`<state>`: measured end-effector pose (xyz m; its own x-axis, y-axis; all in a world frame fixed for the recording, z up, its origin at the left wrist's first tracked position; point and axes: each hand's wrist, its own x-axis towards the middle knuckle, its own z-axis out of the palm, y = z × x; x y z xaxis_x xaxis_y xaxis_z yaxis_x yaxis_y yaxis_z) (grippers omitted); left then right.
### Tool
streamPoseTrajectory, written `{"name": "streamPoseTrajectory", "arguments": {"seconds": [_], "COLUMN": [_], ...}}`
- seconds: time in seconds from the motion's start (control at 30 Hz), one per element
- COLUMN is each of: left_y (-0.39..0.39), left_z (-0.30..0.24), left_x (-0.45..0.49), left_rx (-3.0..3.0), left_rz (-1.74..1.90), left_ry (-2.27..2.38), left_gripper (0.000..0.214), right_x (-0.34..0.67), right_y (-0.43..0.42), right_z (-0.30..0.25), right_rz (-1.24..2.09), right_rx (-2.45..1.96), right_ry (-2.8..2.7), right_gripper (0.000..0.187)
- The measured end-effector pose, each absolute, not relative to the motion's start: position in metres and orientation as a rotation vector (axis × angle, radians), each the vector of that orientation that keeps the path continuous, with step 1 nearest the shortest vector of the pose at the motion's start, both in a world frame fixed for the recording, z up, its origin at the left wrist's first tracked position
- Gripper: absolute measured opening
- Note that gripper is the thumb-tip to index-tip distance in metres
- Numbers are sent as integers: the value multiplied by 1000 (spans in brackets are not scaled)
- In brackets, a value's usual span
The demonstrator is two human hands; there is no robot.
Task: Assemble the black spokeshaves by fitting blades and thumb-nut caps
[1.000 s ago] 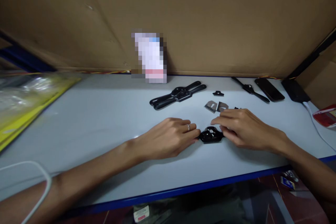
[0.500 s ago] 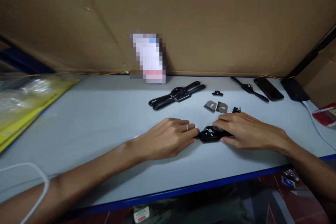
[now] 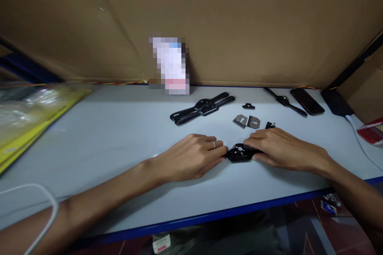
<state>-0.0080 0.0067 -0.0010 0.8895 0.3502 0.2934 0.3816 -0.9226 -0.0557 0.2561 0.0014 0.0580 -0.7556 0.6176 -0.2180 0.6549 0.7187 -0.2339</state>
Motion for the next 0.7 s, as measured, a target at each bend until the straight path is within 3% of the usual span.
{"name": "streamPoseTrajectory", "arguments": {"seconds": [0.7], "left_y": [6], "left_z": [0], "left_x": [-6], "left_rx": [-2916], "left_rz": [-412], "left_ry": [-523], "left_gripper": [22], "right_x": [255], "right_y": [1], "right_z": [60], "right_rz": [-465], "right_rx": [1062], "right_ry": [2764], "right_gripper": [23]}}
